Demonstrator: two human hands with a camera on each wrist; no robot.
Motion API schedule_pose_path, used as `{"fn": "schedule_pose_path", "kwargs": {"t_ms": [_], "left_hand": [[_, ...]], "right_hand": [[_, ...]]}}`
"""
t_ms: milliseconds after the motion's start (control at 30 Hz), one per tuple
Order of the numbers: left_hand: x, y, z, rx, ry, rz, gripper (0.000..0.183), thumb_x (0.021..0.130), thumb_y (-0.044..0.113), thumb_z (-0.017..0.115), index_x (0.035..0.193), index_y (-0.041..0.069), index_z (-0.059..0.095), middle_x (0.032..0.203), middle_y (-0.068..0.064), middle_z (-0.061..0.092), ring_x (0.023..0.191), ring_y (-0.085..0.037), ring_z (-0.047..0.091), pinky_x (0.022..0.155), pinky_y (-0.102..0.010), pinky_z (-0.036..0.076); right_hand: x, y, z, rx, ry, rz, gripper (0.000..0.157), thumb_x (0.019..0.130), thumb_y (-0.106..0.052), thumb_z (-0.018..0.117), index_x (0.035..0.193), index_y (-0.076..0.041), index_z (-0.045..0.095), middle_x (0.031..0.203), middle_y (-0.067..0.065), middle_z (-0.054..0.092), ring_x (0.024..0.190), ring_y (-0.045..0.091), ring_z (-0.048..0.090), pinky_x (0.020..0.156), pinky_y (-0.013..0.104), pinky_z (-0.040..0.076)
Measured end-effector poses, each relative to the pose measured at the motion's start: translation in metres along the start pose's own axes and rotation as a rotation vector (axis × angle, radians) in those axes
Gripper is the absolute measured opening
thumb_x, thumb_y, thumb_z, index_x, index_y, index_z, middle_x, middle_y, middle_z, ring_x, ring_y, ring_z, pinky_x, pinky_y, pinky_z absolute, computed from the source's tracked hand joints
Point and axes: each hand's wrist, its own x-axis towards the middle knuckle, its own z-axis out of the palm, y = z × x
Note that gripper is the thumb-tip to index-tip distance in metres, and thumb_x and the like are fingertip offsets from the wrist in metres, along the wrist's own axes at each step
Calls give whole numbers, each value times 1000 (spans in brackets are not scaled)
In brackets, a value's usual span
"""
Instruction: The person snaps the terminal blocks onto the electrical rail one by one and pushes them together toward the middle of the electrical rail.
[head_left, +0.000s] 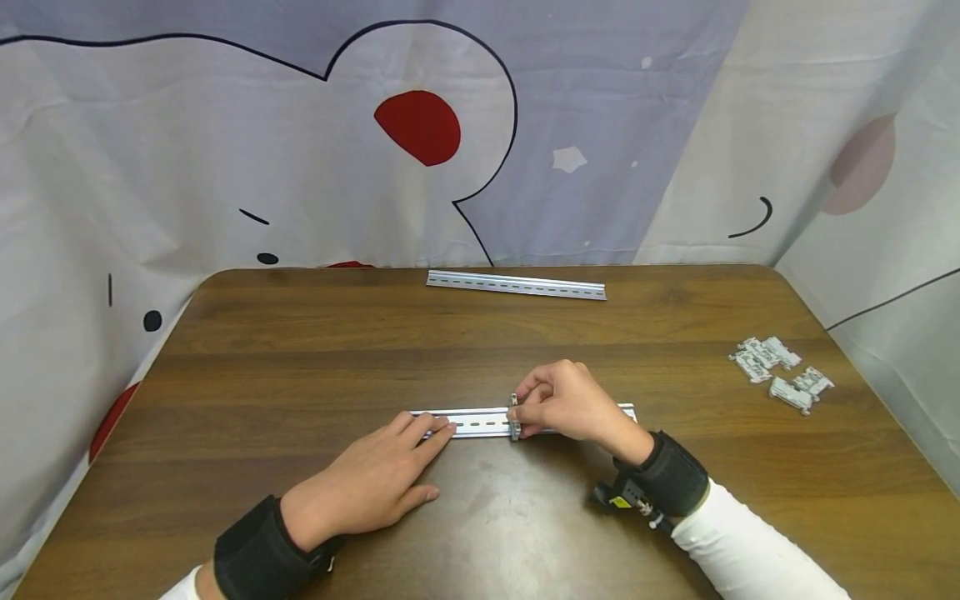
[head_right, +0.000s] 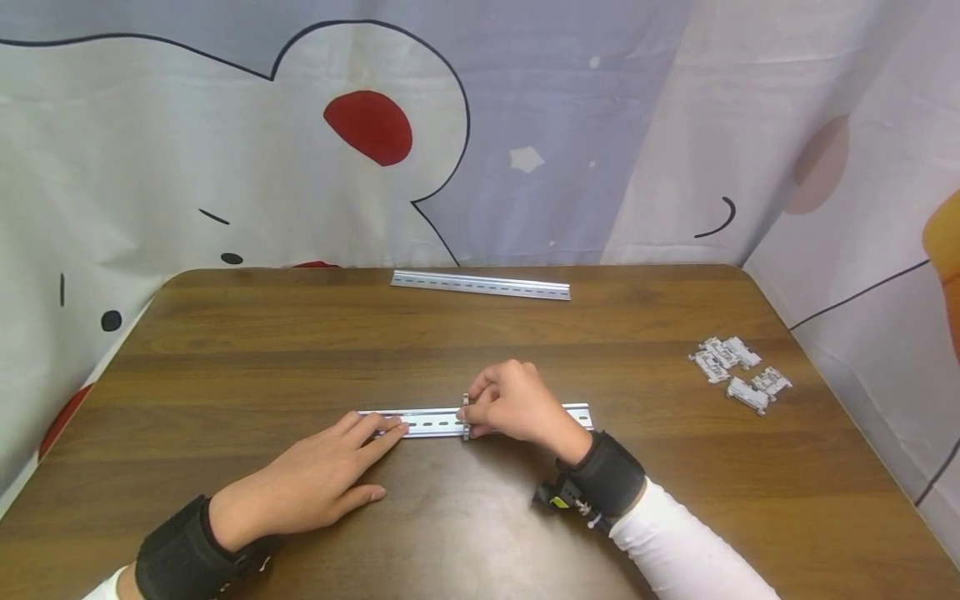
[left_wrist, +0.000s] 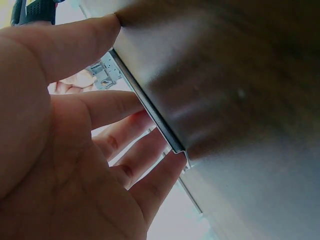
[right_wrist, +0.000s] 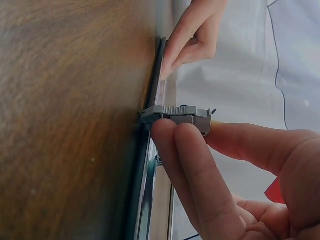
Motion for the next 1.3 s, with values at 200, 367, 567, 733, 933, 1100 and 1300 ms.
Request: {"fn": "schedule_pose_path", "kwargs": {"t_ms": [200, 367, 567, 733, 933, 1100, 1300], "left_hand": [[0, -1, 0, -3, 3, 5, 67, 96, 46, 57, 149, 9, 40, 142, -5, 43, 121, -20, 42, 97, -37, 44], [1, -2, 0, -13, 0, 11, 67, 96, 46, 57, 150, 9, 39, 140, -4, 42, 117, -18, 41, 93, -36, 45], [1, -2, -1, -31, -4, 10, 67, 97, 46, 57, 151, 10, 38, 142, -3, 41, 119, -18, 41, 93, -37, 46], [0, -1, -1, -47, -13, -2, 67, 97, 45, 57, 151, 11, 38, 143, -4, 41, 121, -19, 41, 95, -38, 46], [0, -1, -1, -59, -16, -10, 67, 96, 45, 58, 151, 11, 38, 143, -4, 41, 121, -20, 41, 94, -39, 46], [-1, -1, 0, -55, -5, -2, 67, 96, 44, 58, 151, 11, 38, 143, -4, 41, 122, -20, 41, 94, -38, 46], [0, -2, 1, -55, 5, 8, 67, 97, 44, 58, 151, 11, 37, 143, -4, 41, 123, -20, 41, 96, -39, 45]], "right_hand": [[0, 1, 0, 11, -5, -6, 19, 81, -8, 77, 95, 3, 68, 75, 10, 73, 65, 26, 71, 62, 40, 58], [-1, 4, -2, -33, 0, -33, 26, 84, -19, 78, 99, 1, 69, 78, 8, 74, 66, 23, 72, 62, 37, 58], [-6, -1, -6, -125, 28, -106, 30, 86, -27, 76, 100, -1, 70, 80, 7, 74, 68, 22, 72, 60, 32, 57], [-12, -8, -14, -242, 94, -181, 20, 86, -21, 75, 97, -5, 72, 80, 3, 73, 68, 20, 70, 60, 27, 55], [-17, -14, -32, -385, 218, -220, 19, 86, -23, 75, 97, -8, 74, 81, -3, 73, 71, 9, 68, 65, 26, 54], [-24, -17, -54, -468, 326, -210, 20, 87, -25, 75, 99, -10, 74, 84, -2, 73, 74, 12, 68, 68, 31, 55], [-34, -16, -82, -557, 465, -203, 23, 89, -26, 73, 101, -7, 73, 87, 4, 74, 77, 18, 70, 70, 39, 54]]}}
